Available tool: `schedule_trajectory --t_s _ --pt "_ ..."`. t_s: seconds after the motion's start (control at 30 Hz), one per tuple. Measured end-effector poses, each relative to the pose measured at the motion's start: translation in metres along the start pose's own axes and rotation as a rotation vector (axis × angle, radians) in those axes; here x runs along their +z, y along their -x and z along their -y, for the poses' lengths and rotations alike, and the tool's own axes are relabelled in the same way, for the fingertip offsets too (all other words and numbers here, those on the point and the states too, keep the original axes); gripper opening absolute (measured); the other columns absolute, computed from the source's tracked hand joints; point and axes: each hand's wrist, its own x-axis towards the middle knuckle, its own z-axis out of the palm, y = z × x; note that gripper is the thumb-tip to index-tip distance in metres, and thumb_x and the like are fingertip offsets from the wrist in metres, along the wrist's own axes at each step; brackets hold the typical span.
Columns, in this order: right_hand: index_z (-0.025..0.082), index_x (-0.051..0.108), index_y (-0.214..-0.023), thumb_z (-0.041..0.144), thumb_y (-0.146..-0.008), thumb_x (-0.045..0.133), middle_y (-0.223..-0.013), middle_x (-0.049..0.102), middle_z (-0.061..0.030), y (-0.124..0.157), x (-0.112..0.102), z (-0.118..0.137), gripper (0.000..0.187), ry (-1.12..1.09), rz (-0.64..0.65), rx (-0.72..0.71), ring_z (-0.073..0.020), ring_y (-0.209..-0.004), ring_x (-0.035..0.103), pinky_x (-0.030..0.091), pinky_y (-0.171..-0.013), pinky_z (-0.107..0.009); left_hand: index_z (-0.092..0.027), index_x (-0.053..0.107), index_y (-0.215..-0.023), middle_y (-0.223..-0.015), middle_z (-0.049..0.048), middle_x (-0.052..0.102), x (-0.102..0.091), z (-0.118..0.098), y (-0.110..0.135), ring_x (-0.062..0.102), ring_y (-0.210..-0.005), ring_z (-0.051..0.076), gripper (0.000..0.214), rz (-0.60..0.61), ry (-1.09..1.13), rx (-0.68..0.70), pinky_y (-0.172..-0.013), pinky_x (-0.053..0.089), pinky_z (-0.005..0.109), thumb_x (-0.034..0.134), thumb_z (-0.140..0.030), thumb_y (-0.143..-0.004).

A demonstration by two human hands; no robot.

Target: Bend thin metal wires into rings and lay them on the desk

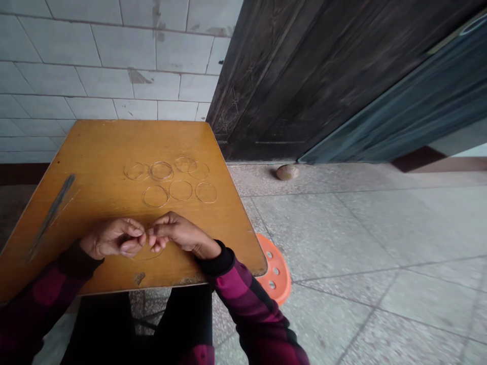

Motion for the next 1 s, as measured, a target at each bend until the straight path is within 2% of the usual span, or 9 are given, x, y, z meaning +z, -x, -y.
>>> schedule_trajectory --t_s 0.17,0.27,0.33,0.4,0.47,0.57,0.7,0.83,1.0 --pt "0.013 0.067 -0.066 0.031 -0.081 0.06 -0.055 0.063 -0.0001 -0.001 -0.003 0.0 0.024 0.078 -0.051 -0.079 -0.0075 -0.048 0.055 0.042 -0.049 -0.019 -0.01 0.069 -0.077 -0.052 0.0005 0.056 0.0 0.006 -0.004 0.045 -0.042 0.007 0.014 -0.033 0.073 0.042 -0.044 0.035 0.019 0.07 -0.024 -0.076" --pt "0.014 0.066 -0.076 0.037 -0.09 0.055 -0.057 0.06 0.001 -0.001 -0.003 -0.002 0.03 0.249 -0.196 -0.209 -0.0102 -0.055 0.059 0.048 -0.06 -0.024 -0.01 0.068 -0.078 -0.063 0.0025 0.061 -0.001 0.006 -0.006 0.054 -0.051 0.008 0.012 -0.088 0.163 0.144 -0.05 0.043 0.018 0.072 -0.022 -0.077" --pt "0.015 0.067 -0.095 0.037 -0.095 0.05 -0.071 0.065 -0.0026 -0.002 -0.001 -0.004 0.028 0.479 -0.342 -0.357 -0.0133 -0.068 0.063 0.052 -0.071 -0.03 -0.011 0.068 -0.078 -0.07 0.0035 0.064 -0.002 0.006 -0.007 0.058 -0.058 0.009 0.011 -0.117 0.217 0.234 -0.056 0.049 0.02 0.074 -0.021 -0.077" --pt "0.017 0.059 -0.122 0.037 -0.097 0.049 -0.099 0.066 -0.0094 -0.002 0.001 -0.005 0.034 0.702 -0.437 -0.52 -0.0171 -0.087 0.064 0.054 -0.081 -0.036 -0.011 0.068 -0.078 -0.074 0.0036 0.065 -0.002 0.005 -0.008 0.061 -0.064 0.01 0.012 -0.14 0.25 0.314 -0.063 0.053 0.023 0.076 -0.02 -0.076" --pt "0.02 0.039 -0.144 0.042 -0.095 0.053 -0.126 0.054 -0.0156 -0.002 0.002 -0.006 0.055 0.856 -0.442 -0.644 -0.0216 -0.106 0.06 0.054 -0.088 -0.04 -0.011 0.069 -0.078 -0.077 0.0034 0.065 -0.002 0.005 -0.008 0.063 -0.069 0.011 0.013 -0.149 0.263 0.362 -0.066 0.054 0.024 0.077 -0.02 -0.075" --pt "0.023 0.018 -0.153 0.053 -0.088 0.058 -0.143 0.038 -0.0187 -0.001 0.001 -0.005 0.082 1.046 -0.379 -0.735 -0.0289 -0.128 0.046 0.048 -0.1 -0.048 -0.012 0.069 -0.078 -0.083 0.0034 0.066 -0.001 0.006 -0.008 0.064 -0.075 0.013 0.011 -0.169 0.25 0.407 -0.065 0.055 0.024 0.077 -0.018 -0.073" --pt "0.022 0.016 -0.153 0.066 -0.08 0.058 -0.144 0.039 -0.019 0.001 -0.003 -0.003 0.095 1.221 -0.297 -0.79 -0.0322 -0.135 0.039 0.041 -0.107 -0.053 -0.012 0.068 -0.074 -0.079 0.002 0.066 -0.002 0.008 -0.009 0.063 -0.075 0.013 0.011 -0.2 0.262 0.472 -0.073 0.057 0.029 0.078 -0.017 -0.073" --pt "0.017 0.007 -0.155 0.072 -0.071 0.062 -0.144 0.039 -0.0234 -0.003 -0.002 -0.008 0.114 1.347 -0.333 -0.744 -0.0383 -0.133 0.04 0.04 -0.105 -0.059 -0.014 0.069 -0.076 -0.078 0.0017 0.066 -0.004 0.009 -0.011 0.064 -0.073 0.013 0.008 -0.209 0.261 0.484 -0.074 0.057 0.03 0.075 -0.018 -0.075" --pt "0.018 0.003 -0.155 0.058 -0.079 0.067 -0.143 0.035 -0.0237 -0.006 0.0 -0.014 0.106 1.276 -0.353 -0.677 -0.0369 -0.131 0.042 0.049 -0.099 -0.053 -0.014 0.069 -0.077 -0.081 0.0029 0.066 -0.002 0.011 -0.012 0.064 -0.08 0.016 0.005 -0.197 0.235 0.501 -0.082 0.057 0.037 0.072 -0.018 -0.078"
